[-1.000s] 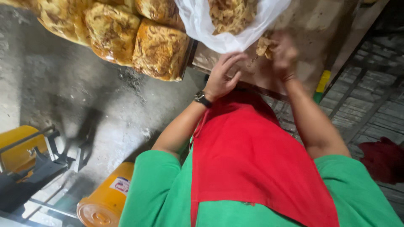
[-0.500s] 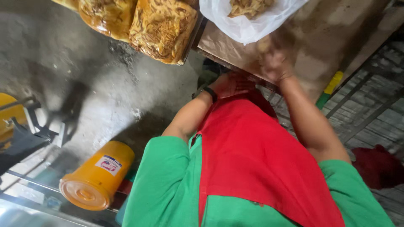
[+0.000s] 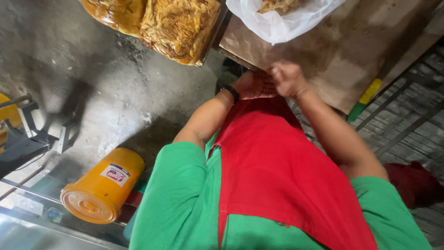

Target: The person moves a metal tray of bread loaves, takes one loaf, and uses a yellow-handled knife to cut a slit into its top surface, spreading a substance into the opening before returning the tray to a stack.

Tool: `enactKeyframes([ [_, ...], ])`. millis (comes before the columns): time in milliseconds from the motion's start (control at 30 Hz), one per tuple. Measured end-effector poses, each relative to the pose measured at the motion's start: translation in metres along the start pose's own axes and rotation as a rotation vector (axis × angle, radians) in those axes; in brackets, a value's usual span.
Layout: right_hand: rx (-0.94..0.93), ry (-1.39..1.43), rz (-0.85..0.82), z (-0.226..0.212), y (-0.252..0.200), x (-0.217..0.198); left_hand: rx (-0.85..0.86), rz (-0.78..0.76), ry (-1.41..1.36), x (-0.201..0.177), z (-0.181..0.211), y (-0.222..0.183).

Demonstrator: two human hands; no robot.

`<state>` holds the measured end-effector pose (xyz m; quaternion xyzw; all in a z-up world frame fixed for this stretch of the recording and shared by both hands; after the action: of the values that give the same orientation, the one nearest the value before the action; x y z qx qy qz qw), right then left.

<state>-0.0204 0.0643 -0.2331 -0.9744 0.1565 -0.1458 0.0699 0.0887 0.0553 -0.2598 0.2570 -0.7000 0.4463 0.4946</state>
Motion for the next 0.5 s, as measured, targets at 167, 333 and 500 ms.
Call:
enactKeyframes([
  [167, -0.606, -0.781, -0.038, -0.089, 0.001, 0.044, 0.095, -0.022, -0.095, 0.006, 0.013, -0.006],
  [333, -0.271, -0.695, 0.088, -0.081, 0.036, 0.017, 0.048, -0.02, -0.013, -0.018, 0.008, 0.001],
  [500, -0.566, -0.736, -0.109, -0.088, 0.001, 0.099, 0.118, -0.05, -0.142, -0.053, 0.003, 0.009],
])
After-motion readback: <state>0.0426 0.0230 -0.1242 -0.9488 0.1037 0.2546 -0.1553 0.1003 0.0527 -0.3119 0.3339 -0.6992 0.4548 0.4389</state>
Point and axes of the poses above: each hand's wrist, its own y-axis towards the middle knuckle, its own x-axis out of the palm, z = x × y, the point moved 10 cm from there along y, towards the middle knuckle, and after that the axes turned 5 degrees about -x, right-handed, at the moved point
